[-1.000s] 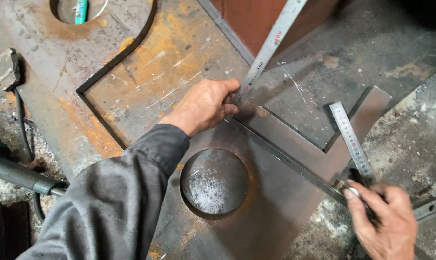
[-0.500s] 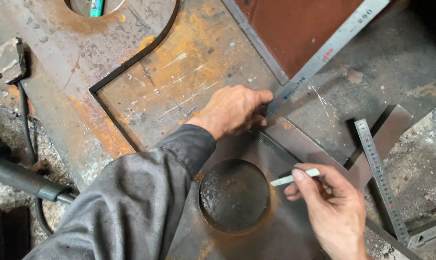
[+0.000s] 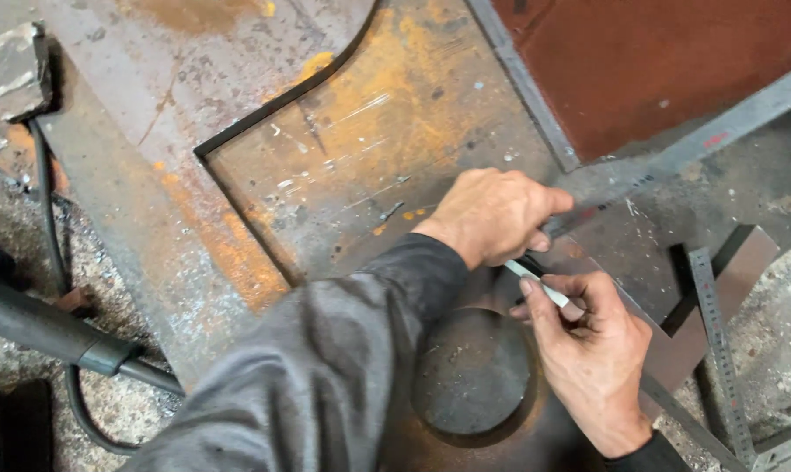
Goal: The person uses a combination square, ruler, and chalk to measure and mark dimensions on a metal workpiece on a shop floor.
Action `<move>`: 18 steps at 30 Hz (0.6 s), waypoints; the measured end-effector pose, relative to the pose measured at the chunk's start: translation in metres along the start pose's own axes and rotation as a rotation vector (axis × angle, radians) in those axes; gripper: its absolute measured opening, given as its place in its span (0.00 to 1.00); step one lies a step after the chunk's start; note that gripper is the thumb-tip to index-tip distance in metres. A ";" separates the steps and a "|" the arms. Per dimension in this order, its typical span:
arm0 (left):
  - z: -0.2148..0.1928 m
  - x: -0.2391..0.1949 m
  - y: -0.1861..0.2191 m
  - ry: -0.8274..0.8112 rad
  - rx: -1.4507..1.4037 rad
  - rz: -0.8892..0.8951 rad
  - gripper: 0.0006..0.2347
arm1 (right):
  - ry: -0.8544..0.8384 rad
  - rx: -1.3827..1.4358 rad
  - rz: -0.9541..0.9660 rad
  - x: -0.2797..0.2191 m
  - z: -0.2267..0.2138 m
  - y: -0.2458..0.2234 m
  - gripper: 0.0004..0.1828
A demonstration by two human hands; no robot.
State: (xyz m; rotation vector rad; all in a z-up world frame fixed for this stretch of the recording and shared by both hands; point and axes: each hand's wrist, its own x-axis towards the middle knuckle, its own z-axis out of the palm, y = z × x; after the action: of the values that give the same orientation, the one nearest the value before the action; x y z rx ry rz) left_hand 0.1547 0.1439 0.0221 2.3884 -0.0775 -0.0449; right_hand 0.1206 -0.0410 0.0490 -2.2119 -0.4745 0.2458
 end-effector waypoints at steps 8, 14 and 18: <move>-0.003 0.001 0.001 -0.016 -0.013 -0.021 0.14 | 0.000 -0.382 -0.155 0.011 0.003 -0.012 0.11; 0.004 0.002 -0.002 0.013 -0.042 -0.018 0.14 | -0.069 -0.440 -0.184 0.011 0.004 -0.007 0.10; 0.004 0.001 -0.002 -0.005 -0.044 -0.028 0.13 | -0.107 -0.454 -0.150 0.010 0.003 -0.010 0.10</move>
State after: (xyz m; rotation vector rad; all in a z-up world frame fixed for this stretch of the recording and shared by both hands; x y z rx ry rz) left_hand 0.1557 0.1419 0.0179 2.3455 -0.0449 -0.0652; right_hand 0.1264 -0.0288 0.0543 -2.5940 -0.8169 0.1905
